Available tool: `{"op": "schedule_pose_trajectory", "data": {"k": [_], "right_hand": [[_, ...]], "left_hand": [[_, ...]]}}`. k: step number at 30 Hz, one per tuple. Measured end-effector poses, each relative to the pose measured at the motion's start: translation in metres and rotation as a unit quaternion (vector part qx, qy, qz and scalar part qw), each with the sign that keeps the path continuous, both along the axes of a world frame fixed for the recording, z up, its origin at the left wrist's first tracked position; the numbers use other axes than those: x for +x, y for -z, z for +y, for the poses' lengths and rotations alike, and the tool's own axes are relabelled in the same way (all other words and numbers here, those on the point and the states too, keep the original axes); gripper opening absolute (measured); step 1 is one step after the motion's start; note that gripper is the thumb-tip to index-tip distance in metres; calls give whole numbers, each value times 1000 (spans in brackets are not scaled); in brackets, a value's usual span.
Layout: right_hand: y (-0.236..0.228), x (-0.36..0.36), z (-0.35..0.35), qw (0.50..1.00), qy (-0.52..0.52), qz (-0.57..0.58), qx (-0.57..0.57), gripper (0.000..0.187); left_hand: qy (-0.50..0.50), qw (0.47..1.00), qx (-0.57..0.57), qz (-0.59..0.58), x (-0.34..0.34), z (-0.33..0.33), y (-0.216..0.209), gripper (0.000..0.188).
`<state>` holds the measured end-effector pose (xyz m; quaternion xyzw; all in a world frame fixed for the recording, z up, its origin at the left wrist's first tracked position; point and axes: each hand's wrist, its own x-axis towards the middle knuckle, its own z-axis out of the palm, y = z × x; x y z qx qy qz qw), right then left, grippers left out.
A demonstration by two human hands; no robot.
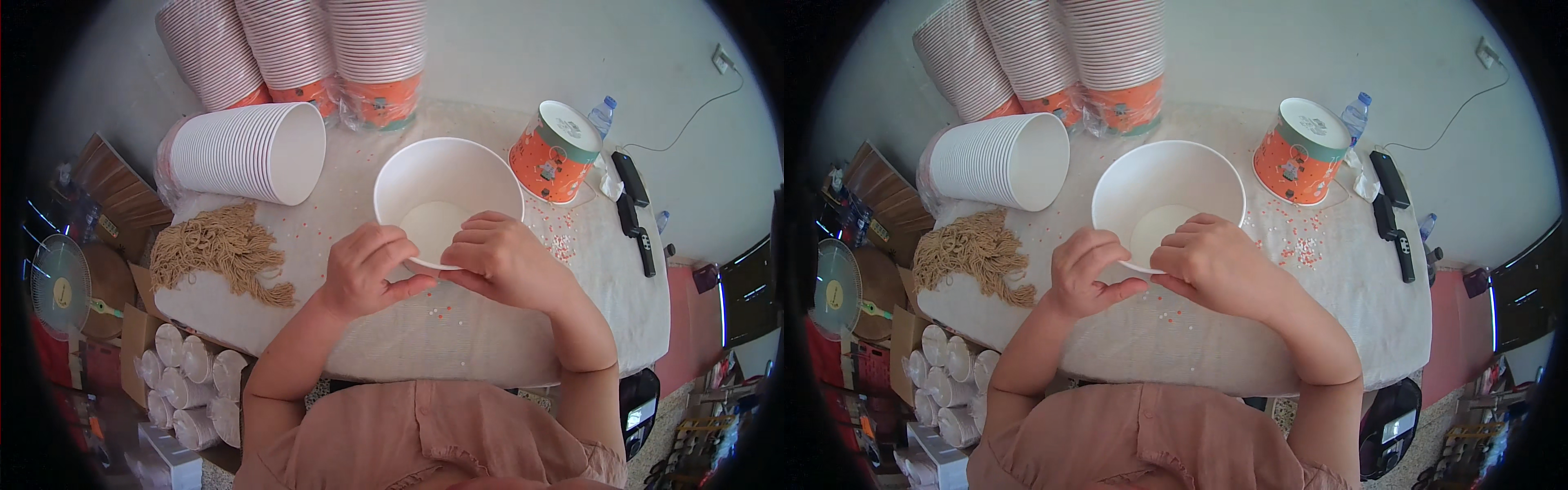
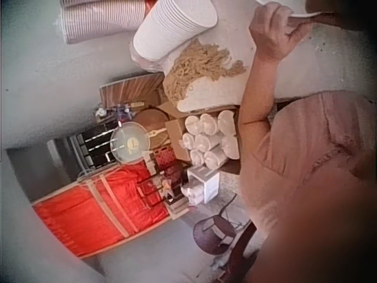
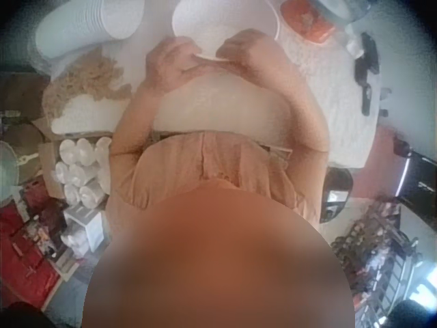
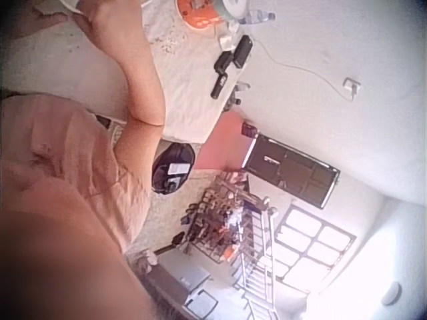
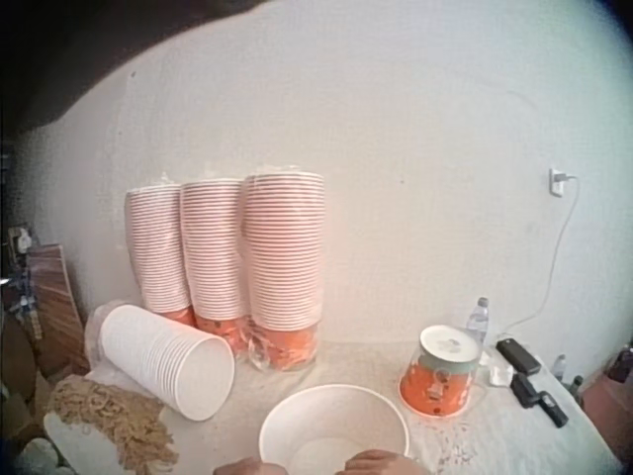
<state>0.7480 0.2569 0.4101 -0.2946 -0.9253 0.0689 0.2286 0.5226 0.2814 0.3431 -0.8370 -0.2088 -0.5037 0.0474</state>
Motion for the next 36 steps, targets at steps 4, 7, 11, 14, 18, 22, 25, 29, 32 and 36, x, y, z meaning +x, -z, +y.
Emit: {"op": "schedule_pose_trajectory", "data": {"k": [4, 7, 11, 14, 18, 22, 25, 29, 32, 36], "right_hand": [[-9, 17, 8, 999, -32, 13, -38, 14], [-8, 24, 15, 998, -40, 33, -39, 12], [-4, 9, 8, 1000, 6, 25, -14, 13], [4, -3, 3, 1000, 16, 24, -3, 14], [-9, 16, 7, 999, 17, -6, -28, 13], [-14, 32, 17, 998, 11, 46, -46, 12], [-9, 22, 13, 999, 6, 39, -13, 12], [7, -3, 4, 998, 19, 58, 17, 9], [2, -1, 3, 999, 25, 35, -2, 10], [-12, 17, 7, 998, -4, -17, -61, 14]], "left_hand": [[18, 998, -50, -36, -16, 14, -1, 48], [16, 997, -52, -58, -22, 21, 0, 46], [-20, 997, -53, -48, -11, 10, 3, 34], [11, 1000, -19, -21, -2, 3, 0, 31], [42, 994, -87, -52, -15, 12, -1, 20], [26, 983, -142, -112, -26, 18, 0, 10], [-8, 993, -84, -84, -21, 13, -1, 9], [14, 1000, -19, -18, 6, -8, -5, 21], [16, 998, -54, -26, 3, -4, -1, 20], [19, 991, -115, -68, -15, 8, 2, 13]]}}
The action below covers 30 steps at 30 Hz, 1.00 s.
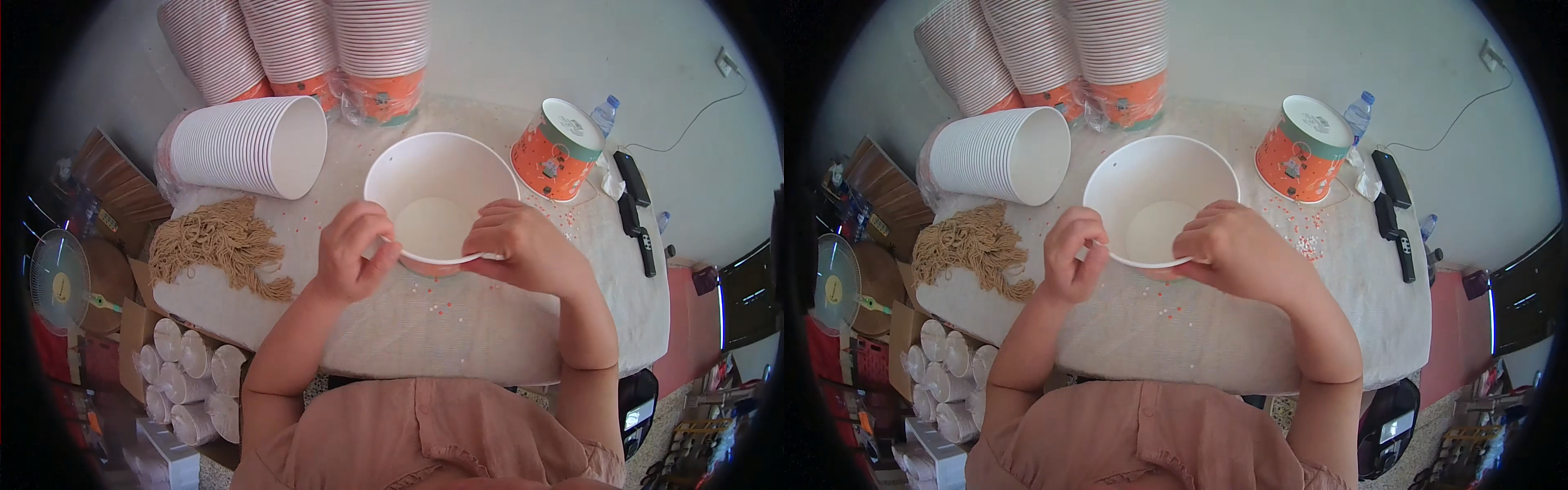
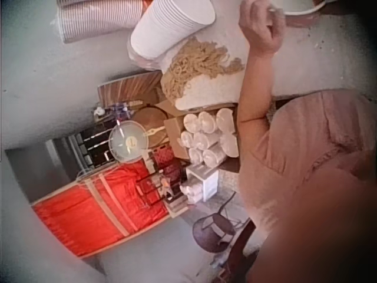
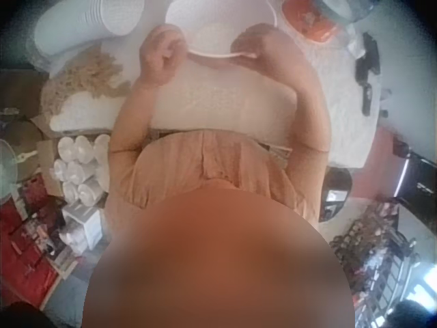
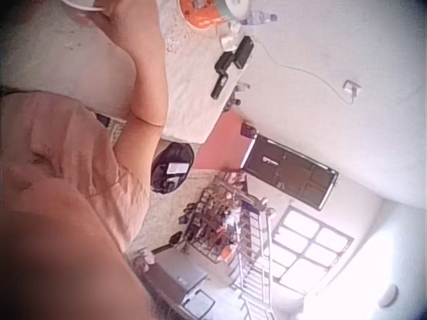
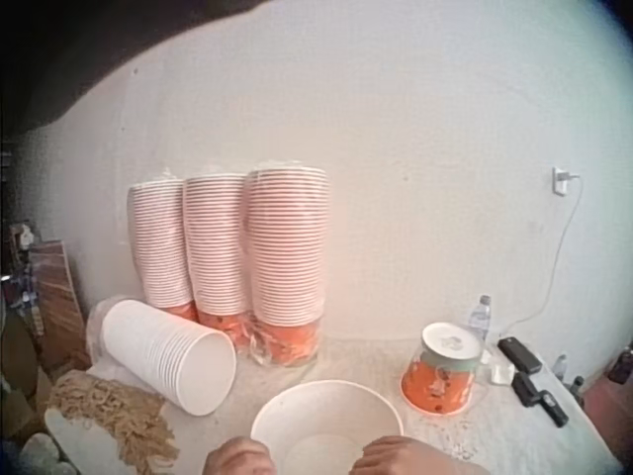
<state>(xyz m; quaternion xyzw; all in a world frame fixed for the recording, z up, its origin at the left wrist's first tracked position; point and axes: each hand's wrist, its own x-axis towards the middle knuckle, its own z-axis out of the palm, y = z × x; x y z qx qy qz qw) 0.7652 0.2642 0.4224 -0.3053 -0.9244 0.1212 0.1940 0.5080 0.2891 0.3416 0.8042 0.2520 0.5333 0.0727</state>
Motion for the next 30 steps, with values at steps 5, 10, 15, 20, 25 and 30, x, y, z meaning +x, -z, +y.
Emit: {"op": "schedule_pose_trajectory", "data": {"k": [5, 10, 15, 20, 25, 30], "right_hand": [[1, 12, 9, 998, 17, 51, 21, 16], [6, 3, 10, 997, 35, 64, 31, 16], [7, 1, 9, 996, 43, 83, 8, 10], [5, 7, 12, 995, 41, 90, 24, 16], [8, -3, 8, 996, 22, 88, -19, 15], [14, -8, 6, 995, 60, 81, 1, 16]], "left_hand": [[-28, 997, -40, -58, -12, 13, 3, 14], [-29, 998, -5, -62, 1, 3, 1, 11], [10, 999, -33, -14, 6, 1, 5, 17], [38, 997, -63, -33, -1, 8, 0, 15], [35, 998, -44, -18, 5, 7, 2, 17], [11, 999, -35, -6, 21, -7, -2, 30]]}}
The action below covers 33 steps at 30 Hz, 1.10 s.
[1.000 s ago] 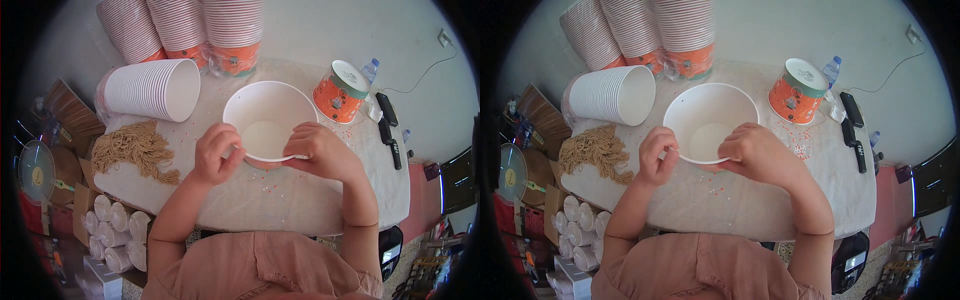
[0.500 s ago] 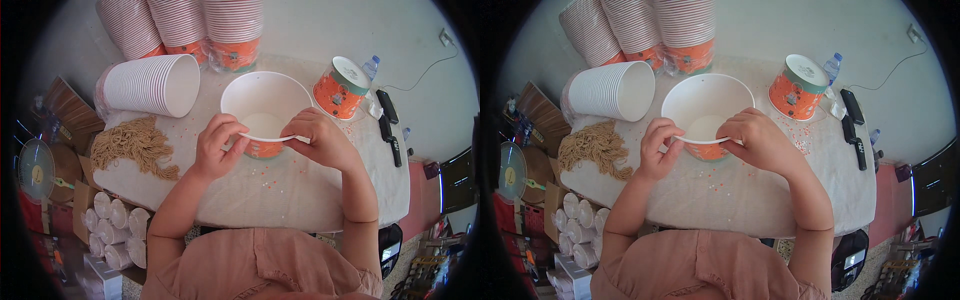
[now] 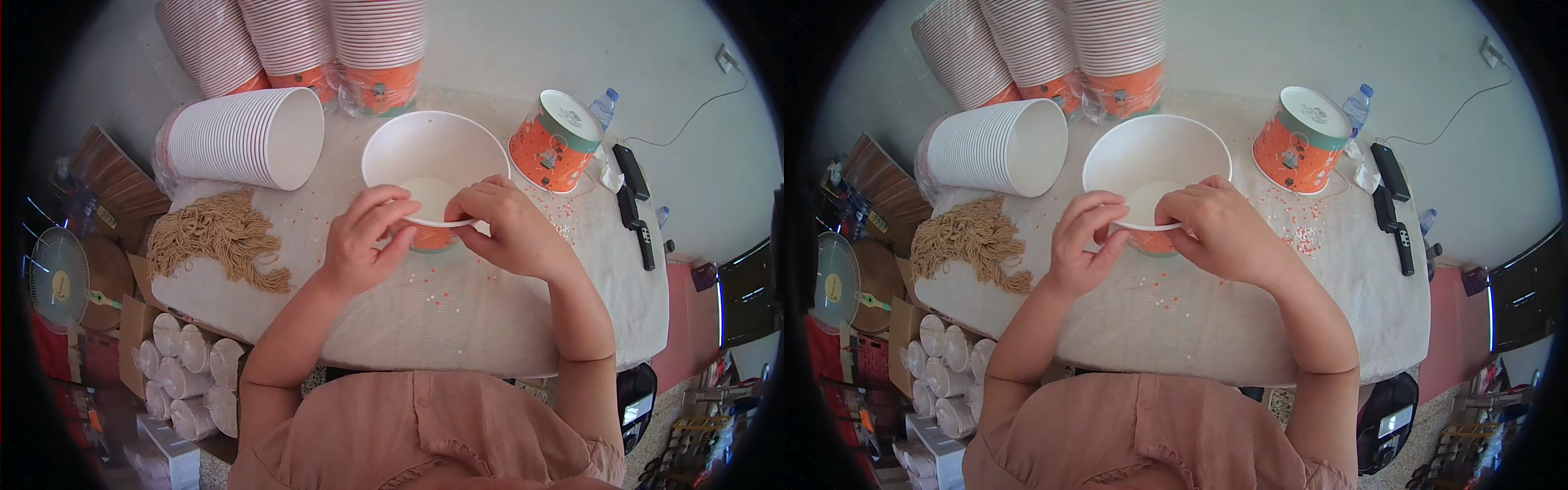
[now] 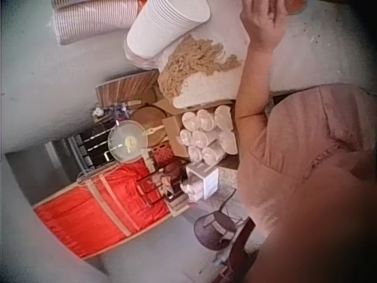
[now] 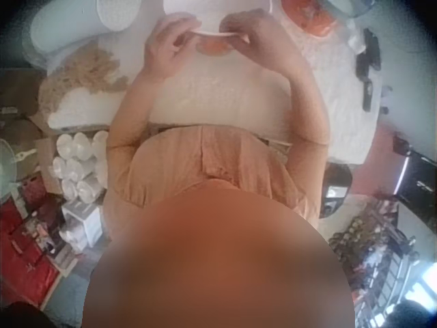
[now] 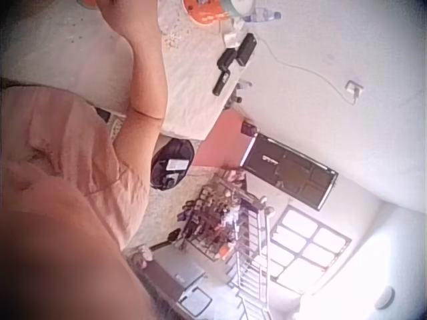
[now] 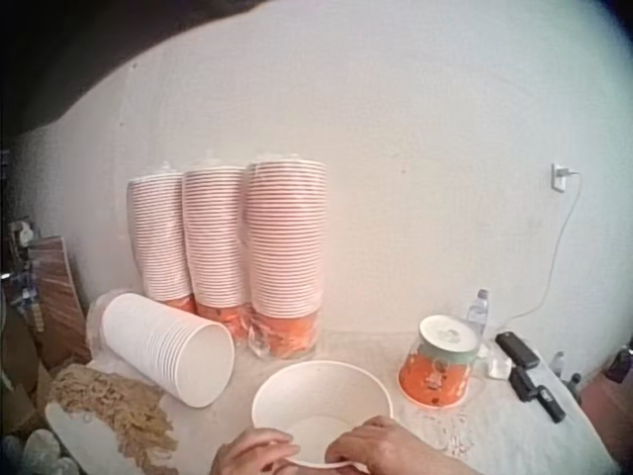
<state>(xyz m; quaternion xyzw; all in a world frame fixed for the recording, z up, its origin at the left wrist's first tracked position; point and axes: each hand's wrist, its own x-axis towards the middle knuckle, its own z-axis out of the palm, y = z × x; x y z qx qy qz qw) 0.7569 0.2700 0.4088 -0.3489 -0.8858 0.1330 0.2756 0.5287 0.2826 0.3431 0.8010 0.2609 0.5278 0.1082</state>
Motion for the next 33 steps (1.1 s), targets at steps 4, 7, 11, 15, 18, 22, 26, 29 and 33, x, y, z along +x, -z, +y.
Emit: {"op": "schedule_pose_trajectory", "data": {"k": [4, 7, 11, 15, 18, 22, 26, 29, 33], "right_hand": [[1, -4, 0, 1000, -6, -7, 3, 14], [3, -6, 3, 999, -13, -1, 40, 10], [4, -8, 5, 999, -20, 0, 29, 14], [6, -10, 7, 999, -16, 17, 45, 23], [7, -11, 7, 999, -6, 16, 44, 25], [13, -17, 3, 996, 39, 17, 82, 26], [15, -21, 0, 994, 46, 15, 95, 26], [16, -21, -2, 992, 44, 22, 113, 24], [12, -21, -4, 992, 52, 9, 110, 19]], "left_hand": [[-10, 1000, 24, 7, 7, 1, 5, 34], [-18, 1000, -4, 3, 10, 1, 3, 30], [-14, 1000, -1, -1, 9, 2, 5, 29], [-7, 1000, -4, -4, 9, 2, 6, 30], [-11, 1000, -2, 3, 9, 1, 3, 28], [-11, 1000, -7, 0, 10, 1, 1, 26], [-11, 1000, -7, 0, 7, 1, 3, 26], [8, 1000, -1, -4, 8, 2, 4, 28], [18, 1000, -13, -6, 6, 5, 2, 29]]}}
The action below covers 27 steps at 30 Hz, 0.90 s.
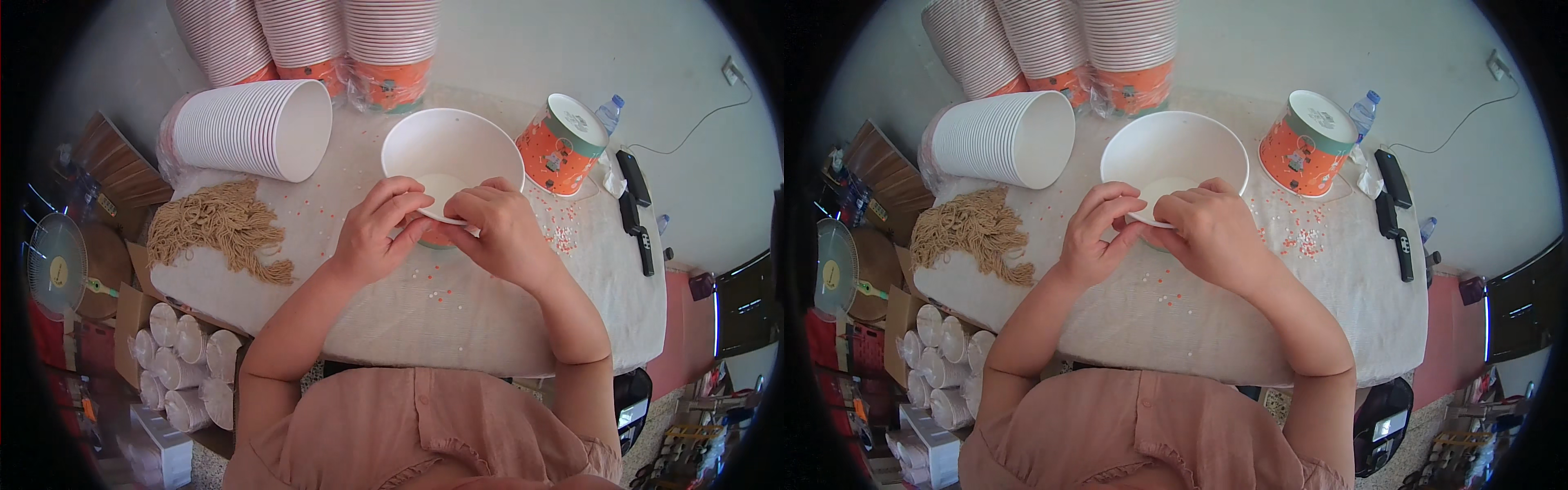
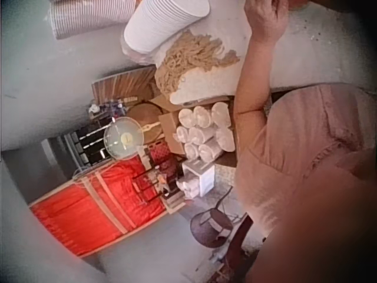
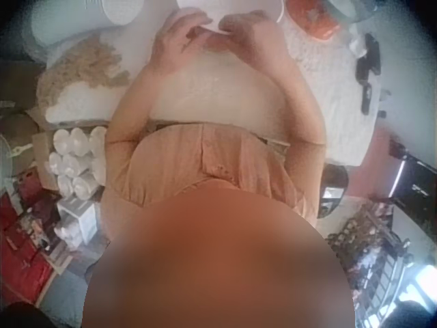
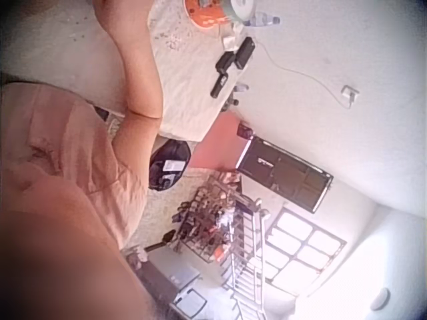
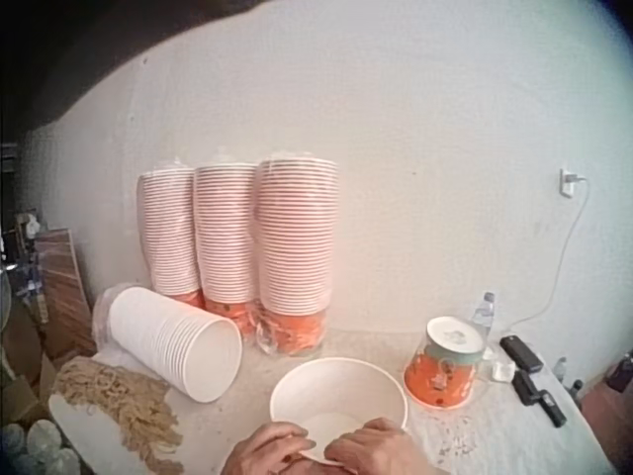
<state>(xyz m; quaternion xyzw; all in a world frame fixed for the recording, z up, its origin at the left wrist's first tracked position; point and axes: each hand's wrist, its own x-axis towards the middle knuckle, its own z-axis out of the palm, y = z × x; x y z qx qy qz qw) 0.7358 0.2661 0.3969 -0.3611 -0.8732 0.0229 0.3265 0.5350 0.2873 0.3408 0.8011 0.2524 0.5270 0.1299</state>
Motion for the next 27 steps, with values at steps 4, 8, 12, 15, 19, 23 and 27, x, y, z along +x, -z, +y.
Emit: {"op": "schedule_pose_trajectory", "data": {"k": [4, 8, 12, 15, 19, 23, 27], "right_hand": [[-6, 4, 0, 1000, -13, -6, -18, 15], [-10, 7, -2, 998, -29, 1, -52, 15], [-6, 5, -1, 999, -10, -10, -40, 9], [-6, 3, -2, 999, 17, -31, -27, 10], [-4, 5, -2, 998, 37, -50, -12, 11], [-6, 4, -3, 996, 61, -62, -28, 13], [-3, 3, -1, 993, 77, -87, -21, 16]], "left_hand": [[17, 1000, -22, 2, -3, 3, 0, 31], [20, 1000, -24, 1, -4, 3, 1, 31], [1, 1000, -22, 1, -6, 5, 4, 36], [-36, 998, -39, -12, -9, 6, 4, 45], [-100, 981, -87, -144, -17, -1, -6, 35], [-51, 989, -137, 35, -26, -37, -4, 10], [-87, 971, -167, 145, -49, -55, 11, 9]]}}
